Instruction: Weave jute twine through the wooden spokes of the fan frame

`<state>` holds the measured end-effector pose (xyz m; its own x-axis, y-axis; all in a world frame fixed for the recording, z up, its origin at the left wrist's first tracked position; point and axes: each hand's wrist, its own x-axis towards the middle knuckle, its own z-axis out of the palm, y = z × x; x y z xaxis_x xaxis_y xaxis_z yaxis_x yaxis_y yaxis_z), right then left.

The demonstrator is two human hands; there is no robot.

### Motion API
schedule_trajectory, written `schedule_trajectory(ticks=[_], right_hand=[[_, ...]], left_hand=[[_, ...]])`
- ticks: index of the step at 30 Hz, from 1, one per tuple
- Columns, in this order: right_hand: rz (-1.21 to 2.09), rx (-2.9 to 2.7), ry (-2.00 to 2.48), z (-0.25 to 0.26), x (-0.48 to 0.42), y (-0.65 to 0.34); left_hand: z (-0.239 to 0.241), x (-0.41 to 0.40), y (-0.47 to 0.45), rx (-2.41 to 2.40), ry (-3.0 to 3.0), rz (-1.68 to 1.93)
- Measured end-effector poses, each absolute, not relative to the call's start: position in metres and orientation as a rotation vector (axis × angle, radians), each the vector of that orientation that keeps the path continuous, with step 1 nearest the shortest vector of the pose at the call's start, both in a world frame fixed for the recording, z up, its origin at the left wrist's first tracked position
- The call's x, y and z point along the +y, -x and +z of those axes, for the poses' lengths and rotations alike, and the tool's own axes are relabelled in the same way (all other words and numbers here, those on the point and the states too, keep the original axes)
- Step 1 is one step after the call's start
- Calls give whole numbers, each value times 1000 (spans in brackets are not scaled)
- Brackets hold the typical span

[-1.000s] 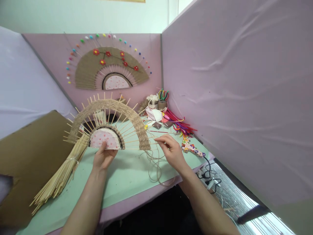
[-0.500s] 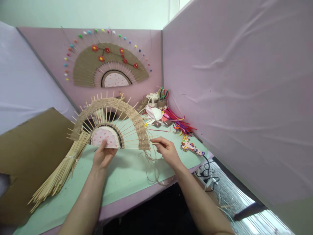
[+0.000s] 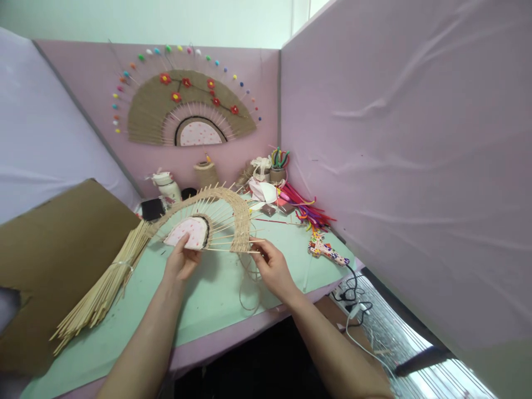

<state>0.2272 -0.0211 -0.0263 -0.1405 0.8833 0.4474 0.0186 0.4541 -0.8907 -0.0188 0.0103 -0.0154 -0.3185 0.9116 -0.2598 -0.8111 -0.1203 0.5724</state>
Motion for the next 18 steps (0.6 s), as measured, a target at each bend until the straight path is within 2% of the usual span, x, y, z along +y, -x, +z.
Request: schedule_trajectory(ticks=[12,18], right_hand=[[1152,-1430,872,-35,-24,-216],[1161,-1438,861,-37,-23,-213]], left_hand=[[-20,7,2,806,-147,1638],[-18,3,-5,673,-240,1439]])
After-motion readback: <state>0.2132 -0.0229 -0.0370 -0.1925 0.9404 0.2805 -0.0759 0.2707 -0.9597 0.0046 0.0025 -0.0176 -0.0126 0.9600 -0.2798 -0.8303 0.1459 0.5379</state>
